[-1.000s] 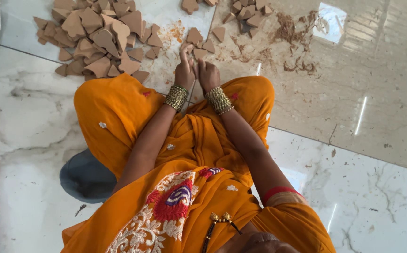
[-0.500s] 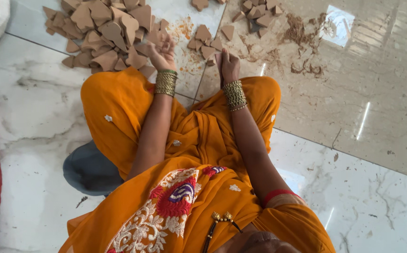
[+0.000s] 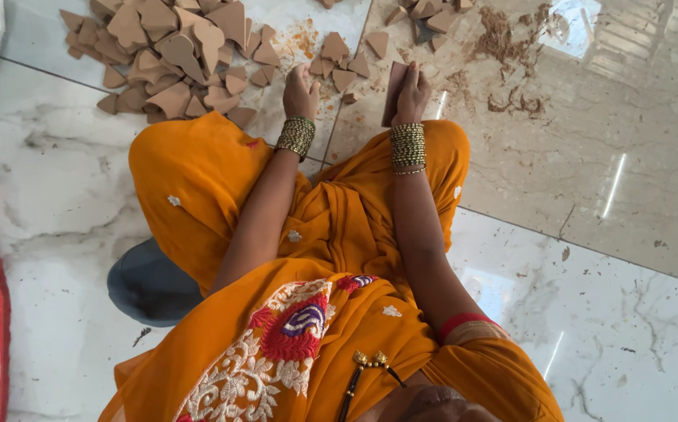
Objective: The person sits on a tiled floor and repeatedly picks up small, irregular clay pieces from a pile. They break each piece into smaller fragments by hand and place the resulting pieces into a separate pile on the floor.
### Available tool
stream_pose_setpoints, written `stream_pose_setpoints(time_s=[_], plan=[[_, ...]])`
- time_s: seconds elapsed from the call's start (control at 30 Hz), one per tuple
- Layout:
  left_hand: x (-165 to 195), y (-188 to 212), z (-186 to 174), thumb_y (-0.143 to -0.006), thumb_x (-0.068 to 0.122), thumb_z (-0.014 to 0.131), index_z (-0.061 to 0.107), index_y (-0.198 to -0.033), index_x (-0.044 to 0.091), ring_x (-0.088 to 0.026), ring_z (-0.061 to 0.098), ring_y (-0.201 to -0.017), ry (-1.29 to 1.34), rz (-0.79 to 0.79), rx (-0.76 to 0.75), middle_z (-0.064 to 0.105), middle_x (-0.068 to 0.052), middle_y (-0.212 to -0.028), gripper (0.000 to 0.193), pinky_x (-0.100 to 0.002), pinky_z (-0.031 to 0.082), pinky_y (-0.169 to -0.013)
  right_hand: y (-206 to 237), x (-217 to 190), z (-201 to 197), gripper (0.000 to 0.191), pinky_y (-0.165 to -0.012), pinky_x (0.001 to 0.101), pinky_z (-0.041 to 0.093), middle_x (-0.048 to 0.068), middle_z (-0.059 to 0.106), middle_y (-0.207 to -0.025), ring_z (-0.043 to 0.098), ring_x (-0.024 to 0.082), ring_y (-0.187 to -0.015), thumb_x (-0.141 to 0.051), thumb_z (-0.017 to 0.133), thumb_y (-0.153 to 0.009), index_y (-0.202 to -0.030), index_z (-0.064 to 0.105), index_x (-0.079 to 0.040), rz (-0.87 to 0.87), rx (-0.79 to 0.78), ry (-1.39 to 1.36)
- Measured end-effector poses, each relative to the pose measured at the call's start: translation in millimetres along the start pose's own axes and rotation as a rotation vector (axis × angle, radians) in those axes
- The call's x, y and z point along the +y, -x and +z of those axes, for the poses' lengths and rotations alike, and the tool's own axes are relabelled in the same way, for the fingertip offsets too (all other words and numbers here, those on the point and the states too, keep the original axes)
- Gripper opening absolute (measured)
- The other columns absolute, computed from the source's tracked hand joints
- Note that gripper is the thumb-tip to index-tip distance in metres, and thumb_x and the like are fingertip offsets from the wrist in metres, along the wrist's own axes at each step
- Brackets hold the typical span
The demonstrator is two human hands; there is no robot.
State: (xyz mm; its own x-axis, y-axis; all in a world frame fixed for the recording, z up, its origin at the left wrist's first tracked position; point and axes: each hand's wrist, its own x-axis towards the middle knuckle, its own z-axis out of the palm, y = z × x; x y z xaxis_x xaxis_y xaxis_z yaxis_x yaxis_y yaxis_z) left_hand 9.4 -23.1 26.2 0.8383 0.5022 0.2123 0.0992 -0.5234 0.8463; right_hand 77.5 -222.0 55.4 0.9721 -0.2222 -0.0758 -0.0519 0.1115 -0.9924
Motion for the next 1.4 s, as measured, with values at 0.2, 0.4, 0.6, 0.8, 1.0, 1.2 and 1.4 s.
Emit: stream_pose_setpoints(time_s=[0.2, 0.4, 0.6, 0.8, 1.0, 1.2, 1.4], plan=[[-4, -14, 3, -0.081, 0.011, 0.085, 0.059, -0.131, 0.01, -0.033, 0.055, -0.118, -0.279, 0.174, -0.095, 0.058, -0.011, -0.126, 0.056, -0.044, 0.049, -0.101, 8, 8, 3, 0.027, -0.056, 0.0272, 0.049, -0.003, 0.062, -0.074, 0.057, 0.008, -0.065, -0.029, 0.059, -0.103, -0.095, 0.068, -0.005, 0.248, -0.095, -0.196], [-5, -28, 5, -0.073, 0.015, 0.089, 0.061, -0.129, 0.01, -0.036, 0.053, -0.115, -0.42, 0.179, -0.166, 0.054, -0.012, -0.124, 0.063, -0.047, 0.047, -0.1, 10, 14, 5, 0.024, -0.051, 0.0241, 0.04, -0.006, 0.056, -0.072, 0.05, 0.005, -0.059, -0.027, 0.067, -0.103, -0.097, 0.069, -0.004, 0.215, -0.125, -0.17], [-14, -34, 15, -0.08, 0.007, 0.084, 0.06, -0.137, 0.015, -0.032, 0.055, -0.115, -0.417, 0.228, -0.221, 0.054, -0.01, -0.127, 0.063, -0.043, 0.051, -0.096, 10, 20, 9, 0.022, -0.047, 0.0234, 0.037, -0.006, 0.056, -0.068, 0.049, 0.005, -0.054, -0.027, 0.067, -0.102, -0.096, 0.068, -0.006, 0.27, -0.147, -0.171], [-10, -31, 12, -0.074, 0.009, 0.089, 0.059, -0.123, 0.016, -0.033, 0.059, -0.11, -0.294, 0.135, -0.218, 0.056, -0.01, -0.117, 0.058, -0.044, 0.052, -0.093, 9, 23, 11, 0.022, -0.047, 0.0229, 0.035, -0.006, 0.055, -0.067, 0.047, 0.004, -0.053, -0.027, 0.068, -0.102, -0.094, 0.067, -0.007, 0.249, -0.165, -0.178], [-2, -30, 13, -0.08, -0.001, 0.083, 0.057, -0.127, 0.013, -0.018, 0.075, -0.1, 0.467, -0.183, -0.154, 0.073, -0.006, -0.116, 0.055, -0.03, 0.065, -0.079, 11, 19, 13, 0.02, -0.045, 0.022, 0.036, -0.006, 0.058, -0.07, 0.051, 0.004, -0.054, -0.026, 0.071, -0.1, -0.093, 0.065, -0.009, 0.237, -0.163, -0.181], [-1, -23, 10, -0.091, -0.01, 0.074, 0.054, -0.145, 0.002, -0.013, 0.072, -0.108, 0.981, -0.151, -0.443, 0.071, -0.01, -0.128, 0.059, -0.028, 0.064, -0.091, 15, 14, 20, 0.014, -0.061, 0.0238, 0.051, 0.001, 0.07, -0.088, 0.064, 0.007, -0.071, -0.016, 0.07, -0.1, -0.105, 0.068, -0.003, 0.168, -0.346, -0.214], [7, -20, -15, -0.091, -0.009, 0.073, 0.057, -0.145, 0.0, -0.01, 0.072, -0.095, 1.044, -0.202, -0.654, 0.071, -0.006, -0.126, 0.056, -0.027, 0.065, -0.084, 21, 8, 23, 0.015, -0.08, 0.0249, 0.057, 0.005, 0.073, -0.108, 0.068, 0.008, -0.092, -0.011, 0.067, -0.104, -0.115, 0.067, -0.001, 0.121, -0.571, -0.214]])
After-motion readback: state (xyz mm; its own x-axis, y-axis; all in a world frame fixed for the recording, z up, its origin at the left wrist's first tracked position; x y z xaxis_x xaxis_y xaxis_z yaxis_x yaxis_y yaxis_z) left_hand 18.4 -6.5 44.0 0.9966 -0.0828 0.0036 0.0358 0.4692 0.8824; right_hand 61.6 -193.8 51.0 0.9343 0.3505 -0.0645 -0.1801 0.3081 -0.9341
